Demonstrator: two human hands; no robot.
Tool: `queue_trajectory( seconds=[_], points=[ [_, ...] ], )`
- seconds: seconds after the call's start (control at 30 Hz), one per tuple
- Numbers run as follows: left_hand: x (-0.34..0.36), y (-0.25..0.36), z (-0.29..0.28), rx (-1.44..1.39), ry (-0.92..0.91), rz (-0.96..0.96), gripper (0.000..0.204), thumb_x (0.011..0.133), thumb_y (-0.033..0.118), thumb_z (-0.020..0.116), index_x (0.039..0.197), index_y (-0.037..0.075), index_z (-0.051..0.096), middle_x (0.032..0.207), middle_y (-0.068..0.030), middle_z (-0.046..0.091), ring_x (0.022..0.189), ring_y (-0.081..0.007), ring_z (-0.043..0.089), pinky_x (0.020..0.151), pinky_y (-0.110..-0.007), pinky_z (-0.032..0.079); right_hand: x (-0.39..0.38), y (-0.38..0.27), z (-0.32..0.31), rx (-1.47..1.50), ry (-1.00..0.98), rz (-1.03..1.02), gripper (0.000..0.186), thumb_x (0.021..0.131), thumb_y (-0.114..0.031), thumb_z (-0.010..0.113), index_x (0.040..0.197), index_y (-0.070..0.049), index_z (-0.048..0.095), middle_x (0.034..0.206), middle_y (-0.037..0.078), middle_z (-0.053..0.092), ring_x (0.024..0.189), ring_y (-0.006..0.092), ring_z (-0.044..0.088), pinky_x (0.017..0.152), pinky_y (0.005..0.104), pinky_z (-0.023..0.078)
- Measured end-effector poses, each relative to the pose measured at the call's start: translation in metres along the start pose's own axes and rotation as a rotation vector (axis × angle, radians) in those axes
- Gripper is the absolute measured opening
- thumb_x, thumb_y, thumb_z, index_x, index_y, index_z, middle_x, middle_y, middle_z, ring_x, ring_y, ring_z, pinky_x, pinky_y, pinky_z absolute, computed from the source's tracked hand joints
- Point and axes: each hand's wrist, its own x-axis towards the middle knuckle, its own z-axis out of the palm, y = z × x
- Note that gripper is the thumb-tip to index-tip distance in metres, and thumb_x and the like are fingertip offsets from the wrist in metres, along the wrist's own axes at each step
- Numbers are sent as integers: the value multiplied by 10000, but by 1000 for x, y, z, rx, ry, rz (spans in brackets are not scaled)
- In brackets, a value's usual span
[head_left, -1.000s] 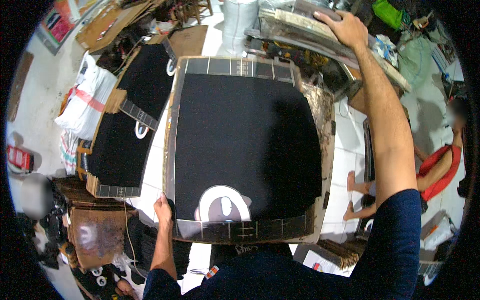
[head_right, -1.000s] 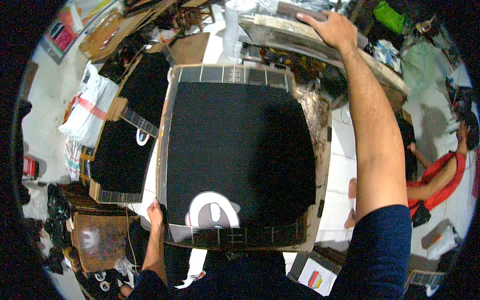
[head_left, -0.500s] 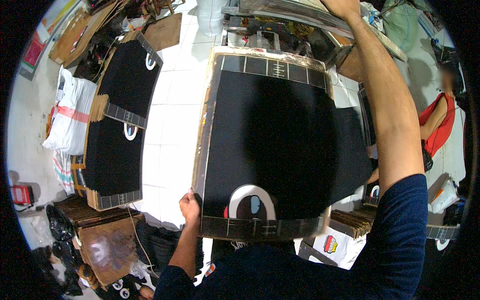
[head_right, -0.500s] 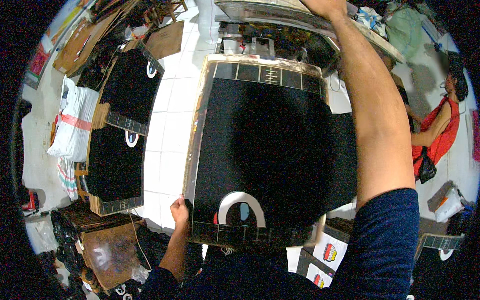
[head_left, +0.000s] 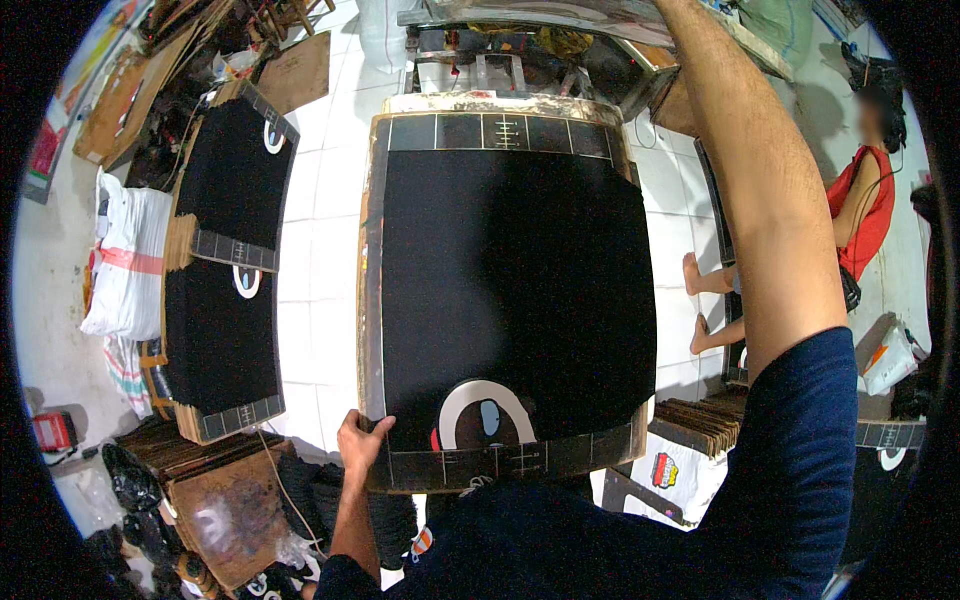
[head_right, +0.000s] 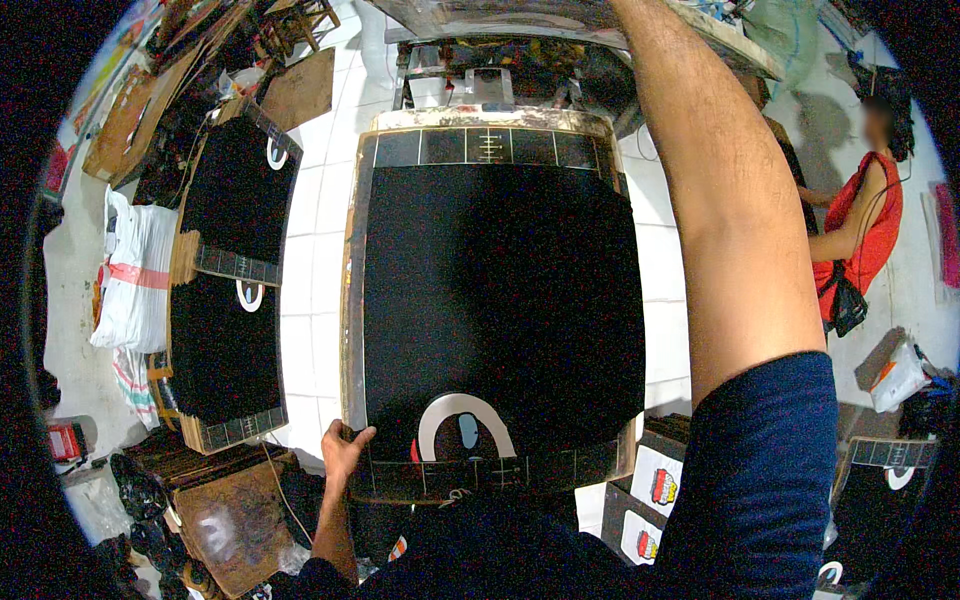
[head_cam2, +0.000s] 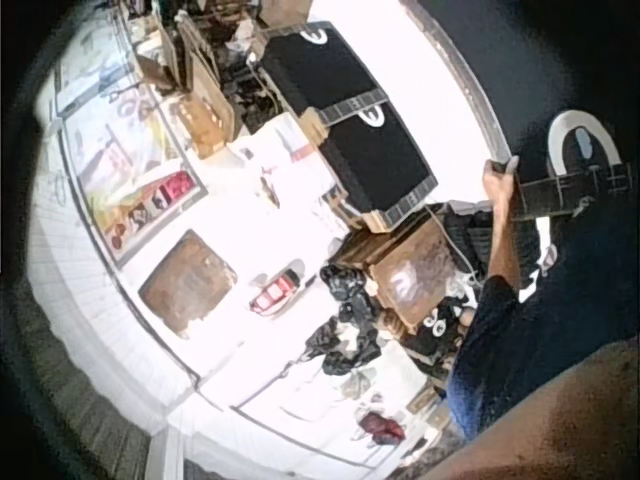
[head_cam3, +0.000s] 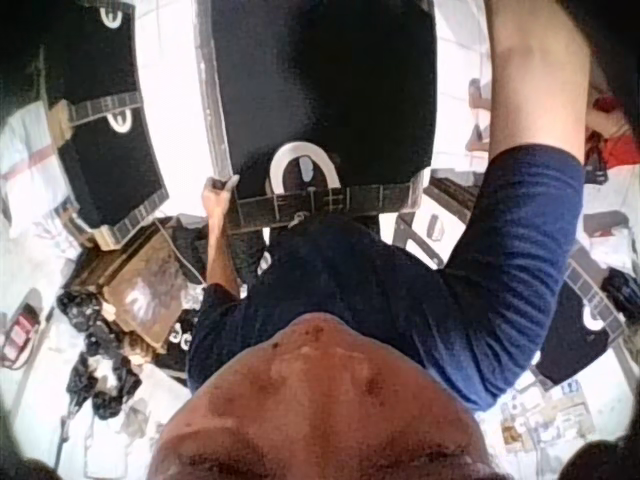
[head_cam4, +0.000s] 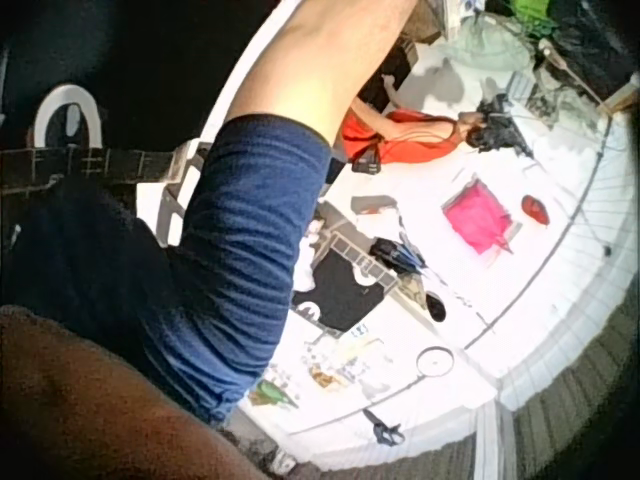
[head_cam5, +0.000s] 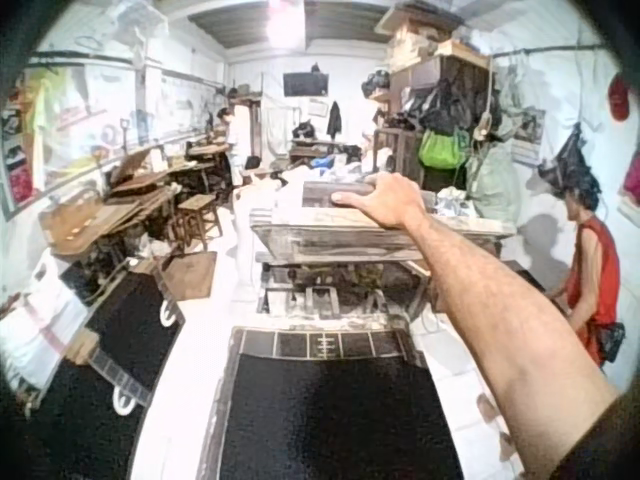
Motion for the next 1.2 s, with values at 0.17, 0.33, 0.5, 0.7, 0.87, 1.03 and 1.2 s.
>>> queue_trajectory(
  seconds=[0.17, 0.33, 0.5, 0.7, 0.87, 1.03, 1.2],
  points=[
    [-2, 8, 8, 69, 9, -18, 597, 743, 435, 907, 937, -64, 645, 861, -246, 702, 810, -391, 695, 760, -487, 540, 10, 2, -3, -9, -30, 25, 961, 713, -893, 630, 1087, -22, 789, 1058, 257, 755, 1023, 393, 735, 920, 461, 570],
    [6, 10, 12, 85, 41, -21, 610, 749, 439, 904, 964, -64, 635, 873, -260, 703, 864, -434, 705, 784, -504, 535, 19, 4, -3, -8, -15, -10, 988, 717, -903, 608, 1139, -24, 774, 1098, 274, 741, 1065, 391, 722, 945, 456, 559],
    [10, 14, 13, 104, 118, 55, 619, 752, 443, 908, 994, -44, 612, 823, -201, 686, 763, -378, 670, 712, -482, 519, 29, 7, -4, 48, -13, -76, 978, 714, -895, 617, 1163, -40, 771, 1130, 273, 736, 1082, 384, 717, 959, 449, 553],
    [15, 20, 11, 122, 121, 55, 647, 750, 439, 910, 1048, -47, 605, 877, -222, 703, 834, -398, 695, 775, -480, 542, 38, 9, -3, 29, -39, 20, 1008, 665, -901, 662, 1165, -32, 768, 1186, 230, 738, 1122, 362, 708, 978, 433, 543],
    [18, 29, 8, 113, 94, 37, 698, 747, 459, 911, 1115, -43, 596, 955, -239, 707, 897, -408, 693, 809, -486, 539, 40, 11, -3, 27, 16, 14, 1003, 660, -898, 670, 1177, -43, 765, 1202, 234, 732, 1129, 354, 704, 975, 426, 542],
    [19, 29, 8, 116, 87, 45, 771, 747, 475, 910, 1202, -36, 553, 1011, -247, 690, 955, -424, 680, 844, -495, 531, 45, 15, -4, 14, -71, -5, 963, 694, -912, 631, 1042, -31, 806, 1122, 216, 760, 1049, 369, 723, 953, 452, 548],
    [22, 21, 12, 134, 101, 25, 816, 747, 500, 909, 1238, -28, 526, 1018, -250, 691, 960, -422, 683, 853, -493, 535, 51, 16, 0, -51, 6, -31, 1081, 711, -918, 602, 1107, 77, 750, 1177, 307, 715, 1109, 414, 699, 985, 473, 534]
  ],
)
